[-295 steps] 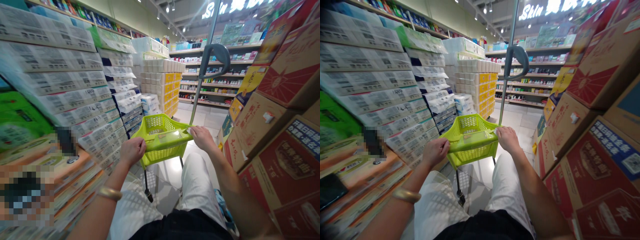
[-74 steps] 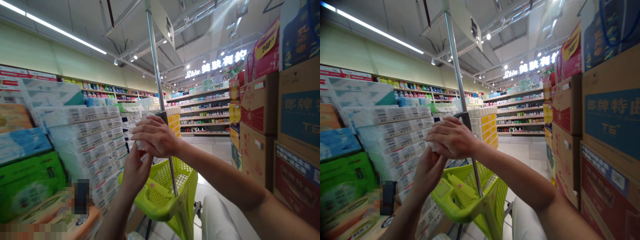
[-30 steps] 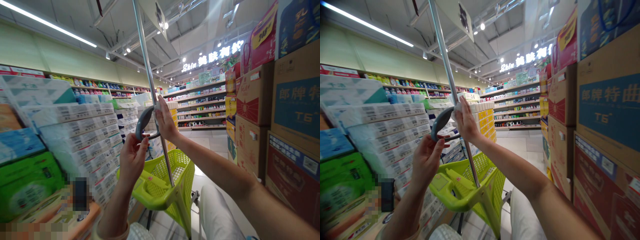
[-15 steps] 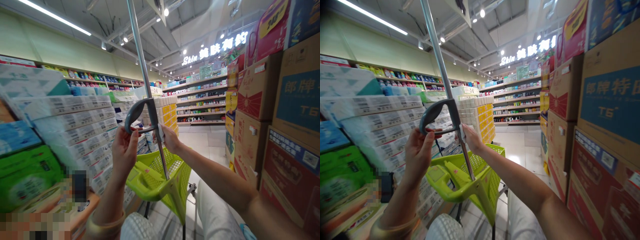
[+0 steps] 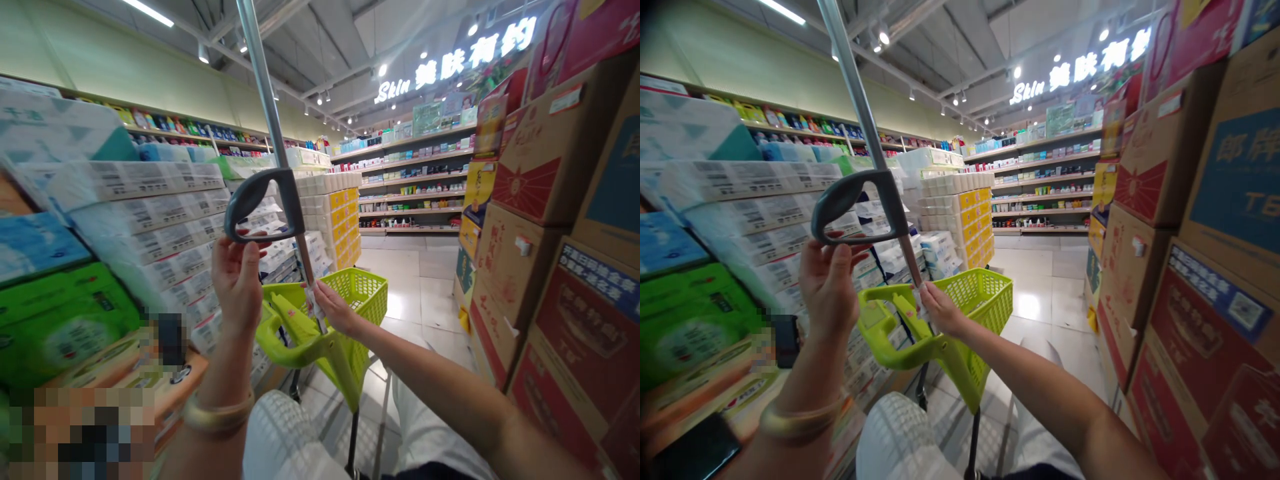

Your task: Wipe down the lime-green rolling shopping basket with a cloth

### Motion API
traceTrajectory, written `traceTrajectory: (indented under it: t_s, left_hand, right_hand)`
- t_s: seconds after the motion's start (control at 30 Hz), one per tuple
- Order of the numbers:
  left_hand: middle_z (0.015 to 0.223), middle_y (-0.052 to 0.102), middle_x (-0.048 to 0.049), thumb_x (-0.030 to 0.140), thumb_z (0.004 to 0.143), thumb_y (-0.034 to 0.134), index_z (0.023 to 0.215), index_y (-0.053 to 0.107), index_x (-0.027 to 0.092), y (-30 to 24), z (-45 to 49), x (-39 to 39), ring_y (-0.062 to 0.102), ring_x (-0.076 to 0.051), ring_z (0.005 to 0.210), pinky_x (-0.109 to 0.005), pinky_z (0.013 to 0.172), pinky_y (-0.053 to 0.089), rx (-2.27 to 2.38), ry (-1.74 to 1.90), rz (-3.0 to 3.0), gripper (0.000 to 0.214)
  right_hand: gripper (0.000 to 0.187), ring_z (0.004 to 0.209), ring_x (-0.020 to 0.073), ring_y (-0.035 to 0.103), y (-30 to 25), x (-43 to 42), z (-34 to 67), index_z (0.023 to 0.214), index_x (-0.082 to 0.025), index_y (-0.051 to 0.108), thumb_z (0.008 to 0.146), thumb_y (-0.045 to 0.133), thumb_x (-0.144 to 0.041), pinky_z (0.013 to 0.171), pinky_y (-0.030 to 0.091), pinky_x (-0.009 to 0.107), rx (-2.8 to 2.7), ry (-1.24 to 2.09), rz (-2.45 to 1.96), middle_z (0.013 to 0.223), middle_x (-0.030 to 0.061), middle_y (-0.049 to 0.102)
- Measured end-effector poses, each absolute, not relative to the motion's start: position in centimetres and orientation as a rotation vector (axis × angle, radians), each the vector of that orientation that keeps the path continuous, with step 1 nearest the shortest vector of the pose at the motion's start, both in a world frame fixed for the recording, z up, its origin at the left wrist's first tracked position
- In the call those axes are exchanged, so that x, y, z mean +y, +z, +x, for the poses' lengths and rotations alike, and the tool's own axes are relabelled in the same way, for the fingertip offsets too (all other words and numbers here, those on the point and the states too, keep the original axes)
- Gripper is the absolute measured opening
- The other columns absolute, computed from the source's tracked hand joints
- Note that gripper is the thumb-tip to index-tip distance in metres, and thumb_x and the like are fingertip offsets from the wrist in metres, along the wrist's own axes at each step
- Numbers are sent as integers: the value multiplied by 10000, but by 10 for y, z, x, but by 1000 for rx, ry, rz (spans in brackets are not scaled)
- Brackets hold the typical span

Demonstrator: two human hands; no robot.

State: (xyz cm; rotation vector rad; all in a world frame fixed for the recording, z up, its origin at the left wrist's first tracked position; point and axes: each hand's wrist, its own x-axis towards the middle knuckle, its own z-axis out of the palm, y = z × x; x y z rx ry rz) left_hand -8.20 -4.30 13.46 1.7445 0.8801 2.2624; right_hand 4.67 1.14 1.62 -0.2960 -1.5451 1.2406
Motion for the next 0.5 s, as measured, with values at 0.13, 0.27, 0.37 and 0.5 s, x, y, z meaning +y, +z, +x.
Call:
traceTrajectory:
  t_s: [0.13,0.27,0.37,0.5]
  left_hand:
    - [1099,639,-44,364,775,667,1205,455,255,91,-71,-35,655,-155,937,-309,856,513,931,2077,1682,492]
    - [971,658,-43,394,729,673,1127,539,195,42,-61,-26,646,-171,875,-317,818,510,1171,1713,1668,465]
    - [844,674,-29,447,712,658,894,638,162,23,-54,-24,632,-166,793,-288,772,494,1238,1528,1618,339]
    - [714,660,-5,485,718,631,725,645,166,18,-47,-26,604,-150,711,-260,710,478,1245,1414,1569,320]
  right_hand:
    - [567,521,101,430,-24,11,39,1062,-227,558,862,370,-723,495,372,240,-1601,1139,-393,659,-34,477]
    - [470,692,163,548,-44,3,37,1080,-235,587,937,341,-608,660,479,316,-1647,985,-441,779,26,564]
    - [436,973,219,595,-52,-3,41,1245,-249,526,971,321,-518,873,489,380,-1640,873,-472,998,74,627]
    - [428,1103,235,570,-66,-5,53,1327,-221,467,986,309,-427,963,457,402,-1725,612,-558,1165,97,616]
